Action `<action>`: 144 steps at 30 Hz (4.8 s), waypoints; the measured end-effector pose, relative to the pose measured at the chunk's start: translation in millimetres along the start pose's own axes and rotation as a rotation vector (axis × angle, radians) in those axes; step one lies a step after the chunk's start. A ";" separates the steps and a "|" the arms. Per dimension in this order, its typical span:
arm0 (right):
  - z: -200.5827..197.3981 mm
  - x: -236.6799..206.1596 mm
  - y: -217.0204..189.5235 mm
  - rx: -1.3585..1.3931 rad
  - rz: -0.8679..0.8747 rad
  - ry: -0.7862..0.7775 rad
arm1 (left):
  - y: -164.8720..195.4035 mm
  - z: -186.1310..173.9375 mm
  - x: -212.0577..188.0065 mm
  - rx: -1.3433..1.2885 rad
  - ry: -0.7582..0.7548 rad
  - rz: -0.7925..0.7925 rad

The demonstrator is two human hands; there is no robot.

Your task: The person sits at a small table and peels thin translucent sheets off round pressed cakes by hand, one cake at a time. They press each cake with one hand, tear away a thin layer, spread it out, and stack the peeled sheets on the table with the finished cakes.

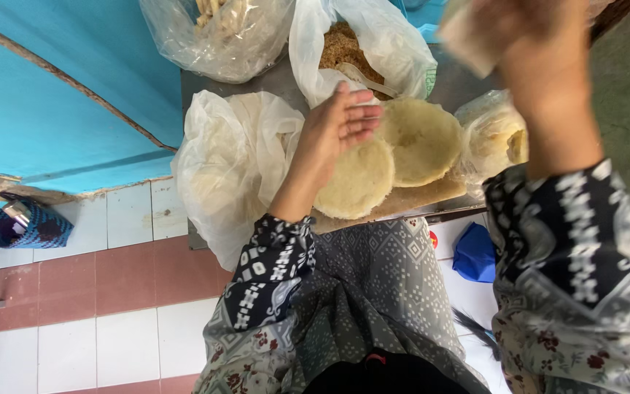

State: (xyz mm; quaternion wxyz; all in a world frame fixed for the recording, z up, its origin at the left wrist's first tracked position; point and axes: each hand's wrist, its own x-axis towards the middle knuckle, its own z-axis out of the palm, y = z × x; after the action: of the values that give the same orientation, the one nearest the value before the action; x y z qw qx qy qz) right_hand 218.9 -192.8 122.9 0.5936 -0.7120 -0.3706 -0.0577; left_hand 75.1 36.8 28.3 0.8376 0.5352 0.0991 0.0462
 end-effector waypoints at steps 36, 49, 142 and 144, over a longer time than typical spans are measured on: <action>95.2 -97.4 -14.4 0.621 0.517 -0.122 | 16.1 -13.1 -73.4 0.228 0.161 0.452; 80.9 -102.4 -16.4 0.239 0.638 -0.270 | 45.2 36.5 -92.2 0.807 0.200 0.533; 47.3 -70.3 -18.2 -0.463 0.223 -0.055 | 11.6 -42.8 -92.9 0.024 0.359 0.449; 65.1 -72.2 -24.8 -0.782 0.042 -0.250 | 20.1 -31.6 -97.3 0.162 0.261 0.299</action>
State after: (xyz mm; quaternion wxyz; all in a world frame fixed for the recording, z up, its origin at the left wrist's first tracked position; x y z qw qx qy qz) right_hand 129.0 -167.6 86.4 0.2300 -0.8929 -0.3753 -0.0952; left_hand -26.1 55.5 45.1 0.7557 0.5989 0.1297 0.2309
